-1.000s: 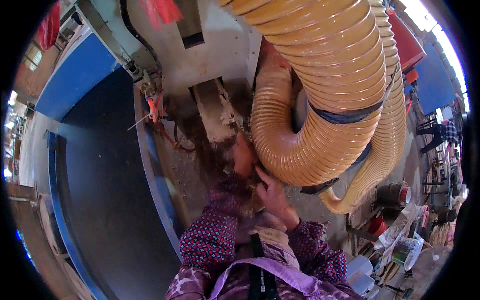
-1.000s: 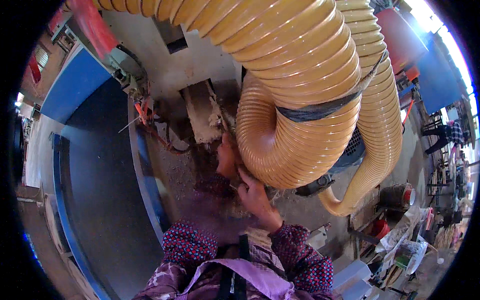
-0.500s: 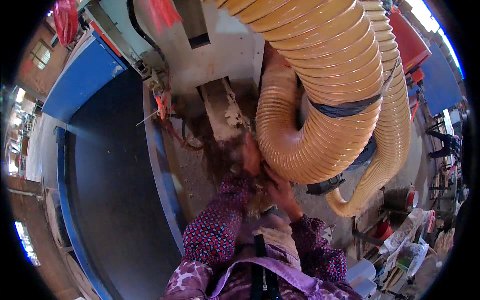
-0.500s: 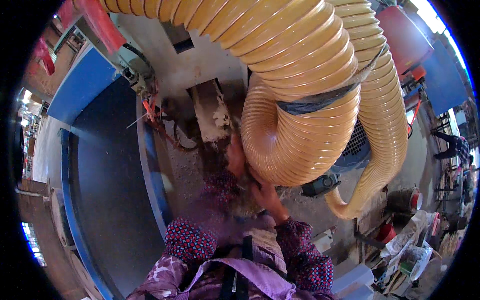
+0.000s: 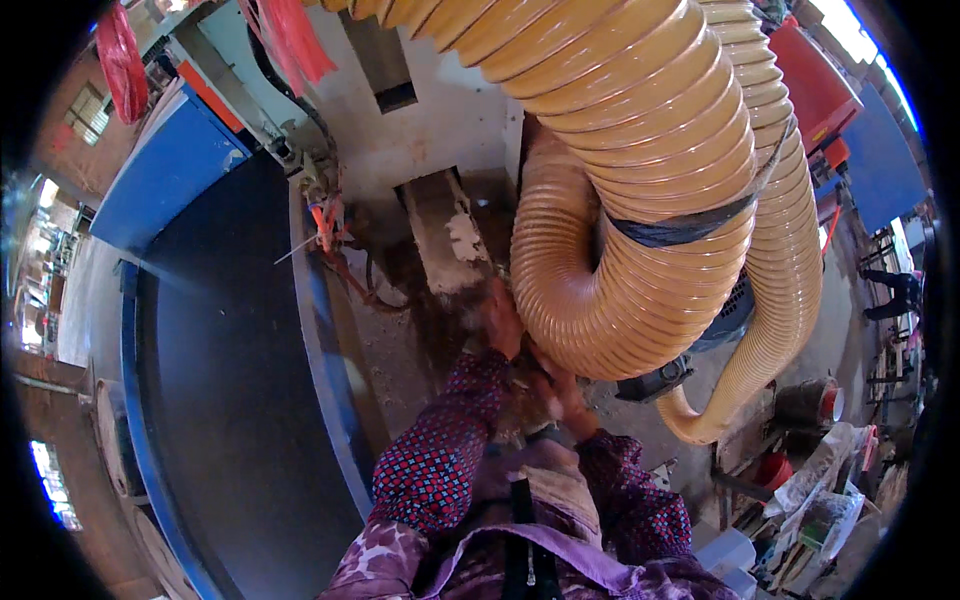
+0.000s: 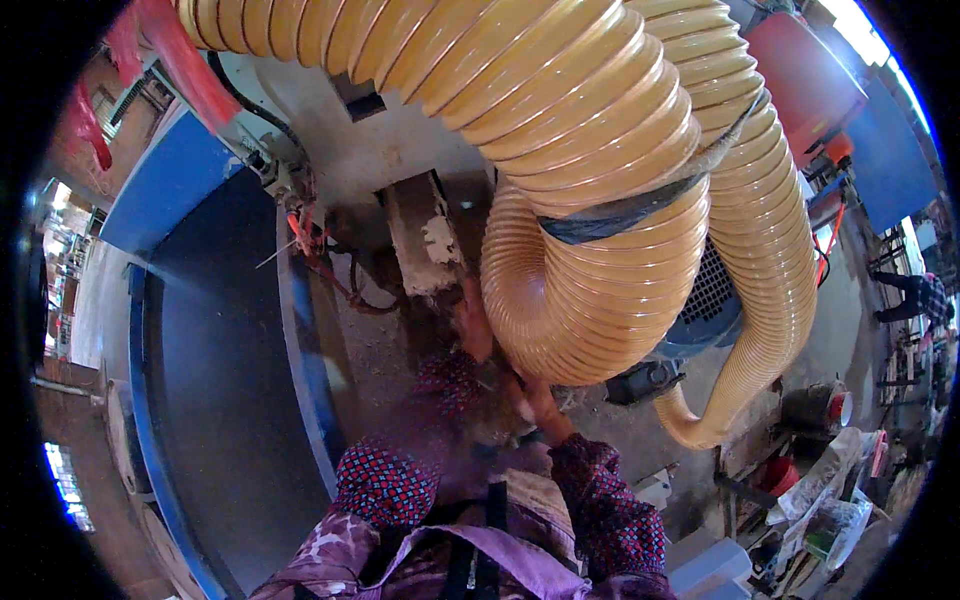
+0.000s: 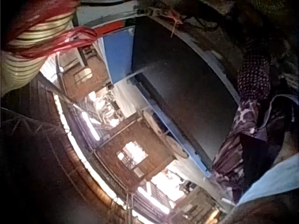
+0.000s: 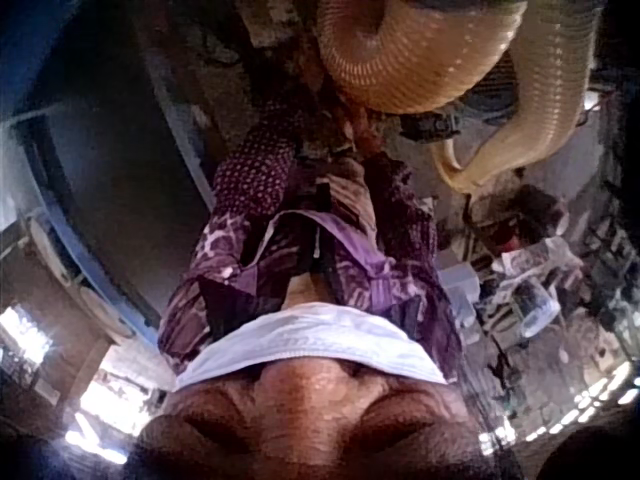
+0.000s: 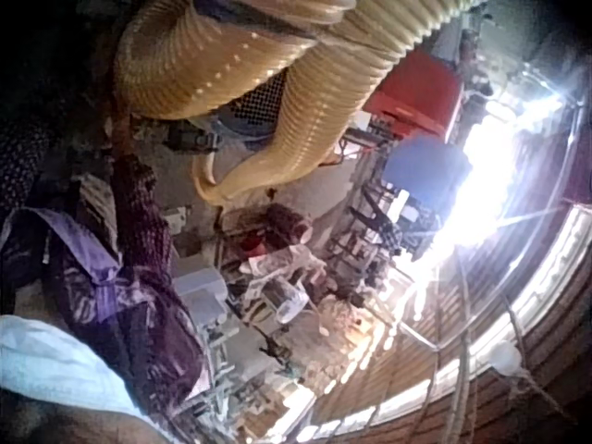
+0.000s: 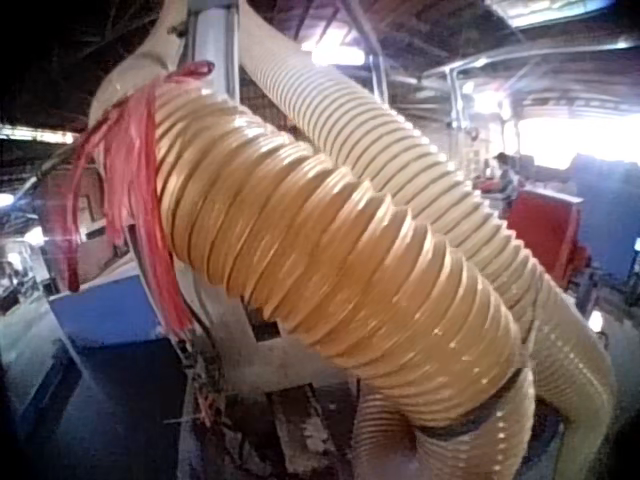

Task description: The person applies a white paste to a machine's intake area using a red scoop and a metal scraper. They repeatedly scoop the paste from a bucket, apply it to the machine, and scrape the surface to spread the material.

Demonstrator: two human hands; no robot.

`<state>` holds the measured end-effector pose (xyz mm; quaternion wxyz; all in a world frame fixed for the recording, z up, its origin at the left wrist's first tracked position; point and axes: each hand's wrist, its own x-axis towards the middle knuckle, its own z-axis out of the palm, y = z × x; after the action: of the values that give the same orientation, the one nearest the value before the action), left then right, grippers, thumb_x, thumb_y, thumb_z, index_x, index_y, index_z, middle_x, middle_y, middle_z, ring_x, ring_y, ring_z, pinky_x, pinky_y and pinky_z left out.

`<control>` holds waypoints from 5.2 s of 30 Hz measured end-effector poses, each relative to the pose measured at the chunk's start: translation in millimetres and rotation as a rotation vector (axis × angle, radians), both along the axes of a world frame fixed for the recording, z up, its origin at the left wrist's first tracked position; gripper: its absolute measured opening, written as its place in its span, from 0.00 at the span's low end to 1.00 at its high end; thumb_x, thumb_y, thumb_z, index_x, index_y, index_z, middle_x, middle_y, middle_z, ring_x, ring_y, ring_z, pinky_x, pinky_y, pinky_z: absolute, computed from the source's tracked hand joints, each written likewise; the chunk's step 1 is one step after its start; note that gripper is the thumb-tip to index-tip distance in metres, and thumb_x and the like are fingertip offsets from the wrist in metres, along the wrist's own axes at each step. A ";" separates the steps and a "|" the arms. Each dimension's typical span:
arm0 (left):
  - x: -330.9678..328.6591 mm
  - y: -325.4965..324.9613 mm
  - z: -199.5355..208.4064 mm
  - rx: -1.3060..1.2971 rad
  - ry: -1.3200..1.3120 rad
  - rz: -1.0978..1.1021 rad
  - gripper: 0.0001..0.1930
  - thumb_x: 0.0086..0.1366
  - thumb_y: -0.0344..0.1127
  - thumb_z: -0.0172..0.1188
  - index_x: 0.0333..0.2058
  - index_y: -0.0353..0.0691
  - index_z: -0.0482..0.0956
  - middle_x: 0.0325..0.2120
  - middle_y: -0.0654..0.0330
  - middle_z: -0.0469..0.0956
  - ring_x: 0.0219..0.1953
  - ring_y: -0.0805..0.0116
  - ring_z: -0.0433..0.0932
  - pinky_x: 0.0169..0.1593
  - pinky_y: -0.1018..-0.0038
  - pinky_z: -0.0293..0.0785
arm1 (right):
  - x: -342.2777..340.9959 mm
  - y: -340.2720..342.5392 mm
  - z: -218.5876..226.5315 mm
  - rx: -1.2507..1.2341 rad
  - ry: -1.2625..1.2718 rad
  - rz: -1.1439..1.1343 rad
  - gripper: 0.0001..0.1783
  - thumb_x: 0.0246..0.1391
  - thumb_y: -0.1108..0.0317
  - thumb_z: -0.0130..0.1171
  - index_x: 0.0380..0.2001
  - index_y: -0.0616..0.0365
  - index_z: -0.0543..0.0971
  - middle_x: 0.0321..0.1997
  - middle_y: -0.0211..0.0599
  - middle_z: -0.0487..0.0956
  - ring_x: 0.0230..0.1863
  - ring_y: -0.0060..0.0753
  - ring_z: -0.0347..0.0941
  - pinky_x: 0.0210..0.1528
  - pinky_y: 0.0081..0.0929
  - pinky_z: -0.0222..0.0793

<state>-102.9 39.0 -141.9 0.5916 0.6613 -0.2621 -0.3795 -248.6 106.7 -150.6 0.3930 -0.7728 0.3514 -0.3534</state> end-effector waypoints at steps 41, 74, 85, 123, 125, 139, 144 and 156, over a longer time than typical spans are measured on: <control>193.2 -145.7 17.8 -0.020 -1.726 -0.426 0.06 0.51 0.37 0.57 0.28 0.47 0.81 0.29 0.58 0.78 0.35 0.60 0.78 0.33 0.63 0.73 | 0.2 49.3 51.3 1.050 -0.402 -0.037 0.16 0.54 0.72 0.46 0.48 0.54 0.65 0.22 0.24 0.64 0.20 0.15 0.57 0.19 0.16 0.54; 127.3 55.1 60.5 0.406 -0.548 -0.037 0.13 0.51 0.41 0.63 0.27 0.35 0.78 0.20 0.65 0.73 0.27 0.80 0.67 0.29 0.79 0.63 | -41.9 40.1 76.5 0.722 -0.031 0.058 0.24 0.56 0.71 0.45 0.58 0.60 0.61 0.27 0.27 0.71 0.27 0.21 0.66 0.28 0.22 0.63; 87.7 123.4 -93.3 0.345 -0.299 -0.047 0.19 0.57 0.46 0.59 0.35 0.32 0.76 0.30 0.55 0.76 0.31 0.68 0.73 0.37 0.71 0.70 | -81.0 77.4 62.6 0.456 -0.087 0.162 0.28 0.48 0.75 0.47 0.56 0.64 0.63 0.29 0.60 0.72 0.28 0.51 0.72 0.30 0.34 0.66; -100.2 30.5 -104.7 0.192 -1.071 -0.411 0.15 0.62 0.36 0.50 0.46 0.39 0.72 0.37 0.47 0.76 0.38 0.54 0.75 0.41 0.63 0.71 | -353.6 61.0 63.2 0.933 0.605 -0.058 0.17 0.47 0.60 0.49 0.36 0.61 0.76 0.30 0.44 0.78 0.36 0.38 0.74 0.38 0.35 0.67; -134.3 20.4 -100.0 0.140 -1.029 -0.455 0.15 0.62 0.36 0.50 0.46 0.38 0.72 0.37 0.47 0.76 0.38 0.55 0.75 0.41 0.63 0.71 | -391.8 60.5 67.3 0.947 0.771 -0.165 0.16 0.46 0.60 0.49 0.32 0.60 0.77 0.25 0.41 0.76 0.32 0.36 0.74 0.34 0.34 0.68; -358.6 -54.7 -77.0 0.051 -0.970 -0.540 0.14 0.62 0.37 0.52 0.44 0.36 0.72 0.36 0.47 0.76 0.36 0.55 0.75 0.40 0.63 0.71 | -652.2 85.6 49.3 0.658 0.894 -0.569 0.13 0.36 0.65 0.57 0.30 0.48 0.81 0.32 0.35 0.80 0.37 0.41 0.76 0.35 0.36 0.73; -404.3 -76.0 -72.8 0.033 -0.975 -0.563 0.14 0.62 0.37 0.52 0.43 0.35 0.72 0.35 0.47 0.76 0.36 0.55 0.75 0.40 0.63 0.71 | -697.8 90.2 1.0 1.100 0.905 -0.822 0.13 0.41 0.67 0.54 0.32 0.60 0.80 0.36 0.51 0.78 0.40 0.48 0.75 0.39 0.40 0.72; -523.5 -119.7 -73.7 0.035 -0.935 -0.598 0.14 0.61 0.38 0.54 0.41 0.33 0.73 0.34 0.47 0.76 0.35 0.56 0.74 0.40 0.64 0.71 | -789.5 121.6 -60.1 1.166 0.574 -1.352 0.13 0.43 0.69 0.48 0.29 0.67 0.76 0.35 0.63 0.75 0.41 0.61 0.72 0.43 0.48 0.68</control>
<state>-626.4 -80.7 -215.6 0.2677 0.6658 -0.6666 -0.2014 -1038.1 228.4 -210.6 0.3275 -0.1431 0.9313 -0.0707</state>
